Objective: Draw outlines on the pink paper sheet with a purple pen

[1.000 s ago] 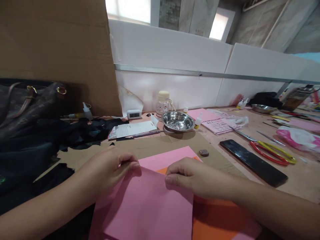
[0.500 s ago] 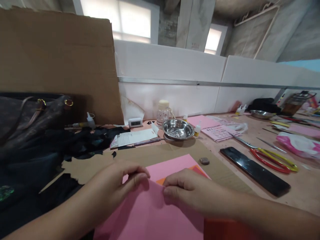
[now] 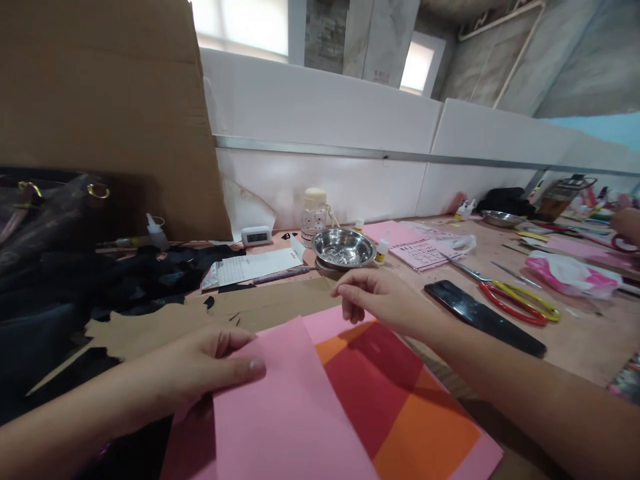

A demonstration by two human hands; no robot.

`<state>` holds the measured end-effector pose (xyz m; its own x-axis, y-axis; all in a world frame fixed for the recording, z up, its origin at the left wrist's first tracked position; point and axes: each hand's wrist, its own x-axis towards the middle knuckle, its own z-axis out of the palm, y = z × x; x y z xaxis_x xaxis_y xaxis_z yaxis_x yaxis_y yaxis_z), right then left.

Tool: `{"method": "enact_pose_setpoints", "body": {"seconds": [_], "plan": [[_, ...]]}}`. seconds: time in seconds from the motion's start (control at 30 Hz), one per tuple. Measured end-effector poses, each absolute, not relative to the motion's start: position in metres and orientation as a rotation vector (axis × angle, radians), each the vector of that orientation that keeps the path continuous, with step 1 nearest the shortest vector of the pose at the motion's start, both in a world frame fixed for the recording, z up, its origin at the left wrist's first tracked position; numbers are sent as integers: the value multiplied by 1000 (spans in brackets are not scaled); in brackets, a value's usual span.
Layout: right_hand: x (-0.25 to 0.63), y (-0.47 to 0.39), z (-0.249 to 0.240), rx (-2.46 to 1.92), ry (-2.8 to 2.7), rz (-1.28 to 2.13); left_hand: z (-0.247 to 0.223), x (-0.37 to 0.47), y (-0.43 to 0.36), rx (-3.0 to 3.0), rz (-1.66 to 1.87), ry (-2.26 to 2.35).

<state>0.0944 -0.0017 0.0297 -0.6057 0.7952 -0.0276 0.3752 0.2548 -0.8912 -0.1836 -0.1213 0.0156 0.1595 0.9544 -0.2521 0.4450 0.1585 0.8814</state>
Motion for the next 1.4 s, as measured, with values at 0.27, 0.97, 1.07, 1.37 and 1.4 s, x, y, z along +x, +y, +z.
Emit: {"method": "enact_pose_setpoints", "body": {"seconds": [0.27, 0.97, 1.07, 1.37, 1.4], "plan": [[108, -14, 43, -888, -2839, 867, 10, -177, -135, 1528, 432, 1354], [102, -74, 52, -68, -3265, 631, 15, -192, -127, 1539, 265, 1276], [101, -70, 56, -91, -3164, 667, 15, -185, -125, 1545, 262, 1313], [94, -35, 54, -805, -2678, 309, -12, -182, -113, 1513, 497, 1390], [85, -28, 53, -786, -2673, 208, -14, -182, -113, 1512, 509, 1396]]}}
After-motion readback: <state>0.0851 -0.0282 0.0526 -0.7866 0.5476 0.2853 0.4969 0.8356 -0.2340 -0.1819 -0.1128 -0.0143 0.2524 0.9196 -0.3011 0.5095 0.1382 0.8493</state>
